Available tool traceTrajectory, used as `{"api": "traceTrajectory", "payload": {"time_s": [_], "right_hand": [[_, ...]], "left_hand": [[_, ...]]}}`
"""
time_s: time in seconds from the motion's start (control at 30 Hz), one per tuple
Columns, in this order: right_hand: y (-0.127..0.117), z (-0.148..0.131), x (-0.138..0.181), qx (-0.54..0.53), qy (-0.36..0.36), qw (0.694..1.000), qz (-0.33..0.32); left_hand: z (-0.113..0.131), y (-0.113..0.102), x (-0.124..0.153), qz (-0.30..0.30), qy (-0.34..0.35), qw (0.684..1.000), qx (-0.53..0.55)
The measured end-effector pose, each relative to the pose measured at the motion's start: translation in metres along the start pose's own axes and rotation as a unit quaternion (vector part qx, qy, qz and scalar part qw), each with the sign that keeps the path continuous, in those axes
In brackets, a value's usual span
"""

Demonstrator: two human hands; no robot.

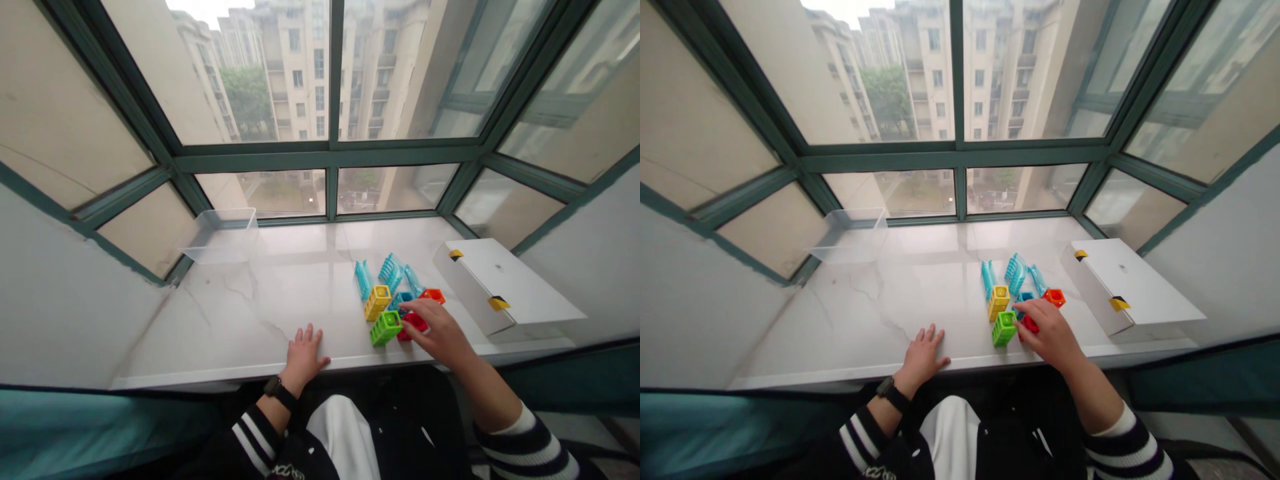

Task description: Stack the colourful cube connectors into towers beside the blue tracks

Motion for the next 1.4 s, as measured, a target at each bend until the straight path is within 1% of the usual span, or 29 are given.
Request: {"api": "traceTrajectory", "payload": {"time_s": [0.03, 0.1, 0.23, 0.3, 0.37, 0.43, 0.53, 0.6, 0.67, 0.73, 0.8, 0.9, 0.97, 1.03, 1.1, 1.27, 1.4], "right_hand": [[0.009, -0.007, -0.004, 0.026, -0.011, 0.999, -0.042], [0.026, -0.012, -0.008, 0.079, -0.015, 0.992, -0.101], [0.051, -0.007, -0.010, 0.159, 0.009, 0.972, -0.175], [0.057, -0.008, -0.012, 0.176, 0.018, 0.963, -0.204], [0.059, -0.015, -0.015, 0.167, 0.014, 0.960, -0.225], [0.059, -0.029, -0.018, 0.122, -0.001, 0.966, -0.228], [0.062, -0.055, -0.023, -0.001, -0.023, 0.982, -0.188], [0.073, -0.066, -0.024, -0.100, -0.018, 0.982, -0.158], [0.092, -0.068, -0.023, -0.184, 0.003, 0.973, -0.137], [0.116, -0.059, -0.019, -0.226, 0.028, 0.966, -0.122], [0.141, -0.045, -0.013, -0.237, 0.050, 0.963, -0.118], [0.170, -0.025, -0.001, -0.221, 0.080, 0.962, -0.140], [0.183, -0.016, 0.006, -0.196, 0.094, 0.963, -0.159], [0.192, -0.011, 0.012, -0.167, 0.102, 0.965, -0.174], [0.196, -0.009, 0.016, -0.140, 0.104, 0.968, -0.180], [0.198, -0.004, 0.026, -0.088, 0.100, 0.976, -0.169], [0.200, 0.004, 0.033, -0.024, 0.107, 0.977, -0.180]], "left_hand": [[0.000, 0.000, 0.000, 0.001, 0.002, 1.000, 0.003], [0.000, -0.002, 0.000, 0.003, 0.007, 1.000, 0.013], [-0.006, -0.004, 0.001, 0.011, 0.010, 0.998, 0.058], [-0.011, -0.005, 0.002, 0.033, 0.021, 0.994, 0.105], [-0.014, -0.011, 0.007, 0.083, 0.054, 0.981, 0.166], [-0.016, -0.023, 0.015, 0.149, 0.102, 0.958, 0.224], [-0.016, -0.046, 0.031, 0.232, 0.168, 0.918, 0.275], [-0.018, -0.060, 0.037, 0.267, 0.191, 0.903, 0.276], [-0.023, -0.067, 0.038, 0.289, 0.195, 0.901, 0.257], [-0.029, -0.066, 0.034, 0.290, 0.188, 0.911, 0.226], [-0.036, -0.060, 0.029, 0.271, 0.178, 0.926, 0.191], [-0.040, -0.048, 0.025, 0.225, 0.159, 0.952, 0.134], [-0.040, -0.044, 0.024, 0.192, 0.142, 0.965, 0.105], [-0.036, -0.042, 0.024, 0.168, 0.127, 0.973, 0.089], [-0.029, -0.043, 0.023, 0.158, 0.122, 0.976, 0.082], [-0.006, -0.044, 0.017, 0.156, 0.142, 0.974, 0.084], [0.010, -0.038, 0.012, 0.153, 0.151, 0.974, 0.076]]}}
Point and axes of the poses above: each hand's wrist, its own x-axis away from the middle knuckle, its own y-axis out of the palm, z = x × y, the point moved 4 cm from there along -x, towards the middle knuckle, and after that the axes turned 12 degrees about -x, right-handed, at the moved point
